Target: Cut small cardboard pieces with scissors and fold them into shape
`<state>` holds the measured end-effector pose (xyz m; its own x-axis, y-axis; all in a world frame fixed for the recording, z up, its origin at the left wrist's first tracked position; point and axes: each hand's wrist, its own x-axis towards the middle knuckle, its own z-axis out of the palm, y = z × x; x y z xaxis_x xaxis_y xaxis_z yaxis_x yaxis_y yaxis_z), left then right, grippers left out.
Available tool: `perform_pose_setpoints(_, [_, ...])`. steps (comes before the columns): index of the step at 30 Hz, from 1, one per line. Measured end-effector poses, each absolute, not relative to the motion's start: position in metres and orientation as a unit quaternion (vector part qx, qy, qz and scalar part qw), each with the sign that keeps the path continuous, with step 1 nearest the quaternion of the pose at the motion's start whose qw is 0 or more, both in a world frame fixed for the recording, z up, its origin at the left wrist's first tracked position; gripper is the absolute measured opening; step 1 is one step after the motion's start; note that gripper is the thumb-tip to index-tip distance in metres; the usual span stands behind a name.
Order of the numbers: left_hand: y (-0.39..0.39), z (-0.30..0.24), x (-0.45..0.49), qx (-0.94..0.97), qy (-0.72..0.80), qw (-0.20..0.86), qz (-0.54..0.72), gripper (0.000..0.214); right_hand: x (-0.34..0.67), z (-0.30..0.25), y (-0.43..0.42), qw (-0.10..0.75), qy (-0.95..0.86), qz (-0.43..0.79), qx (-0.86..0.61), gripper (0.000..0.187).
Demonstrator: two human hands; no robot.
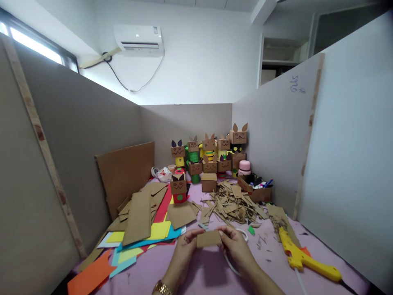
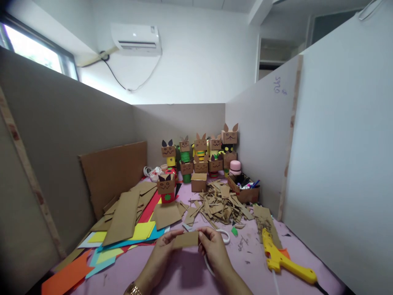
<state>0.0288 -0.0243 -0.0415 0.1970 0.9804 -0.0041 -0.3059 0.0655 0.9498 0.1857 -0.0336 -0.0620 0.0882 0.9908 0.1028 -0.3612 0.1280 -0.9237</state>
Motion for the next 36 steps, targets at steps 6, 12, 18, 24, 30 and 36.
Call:
perform_pose_setpoints(6, [-0.02,-0.046,0.029,0.495,0.389,0.567,0.531,0.016,0.184,-0.058,-0.038,0.609,-0.383,0.594,-0.359,0.038])
perform_pose_setpoints(12, [-0.016,-0.05,0.026,0.525,0.391,0.536,0.532,0.021,0.185,-0.058,-0.039,0.606,-0.373,0.609,-0.349,0.038])
perform_pose_setpoints(18, [-0.026,-0.038,0.032,0.51,0.384,0.598,0.485,0.035,0.188,-0.061,-0.037,0.655,-0.389,0.535,-0.365,0.037])
perform_pose_setpoints(24, [-0.026,-0.038,0.033,0.511,0.387,0.595,0.484,0.027,0.191,-0.053,-0.038,0.666,-0.389,0.507,-0.385,0.041])
perform_pose_setpoints(30, [-0.021,-0.043,0.029,0.497,0.374,0.603,0.499,0.024,0.189,-0.061,-0.035,0.628,-0.428,0.524,-0.385,0.039])
perform_pose_setpoints(36, [-0.02,-0.043,0.03,0.485,0.34,0.623,0.512,0.031,0.187,-0.064,-0.035,0.593,-0.46,0.533,-0.39,0.038])
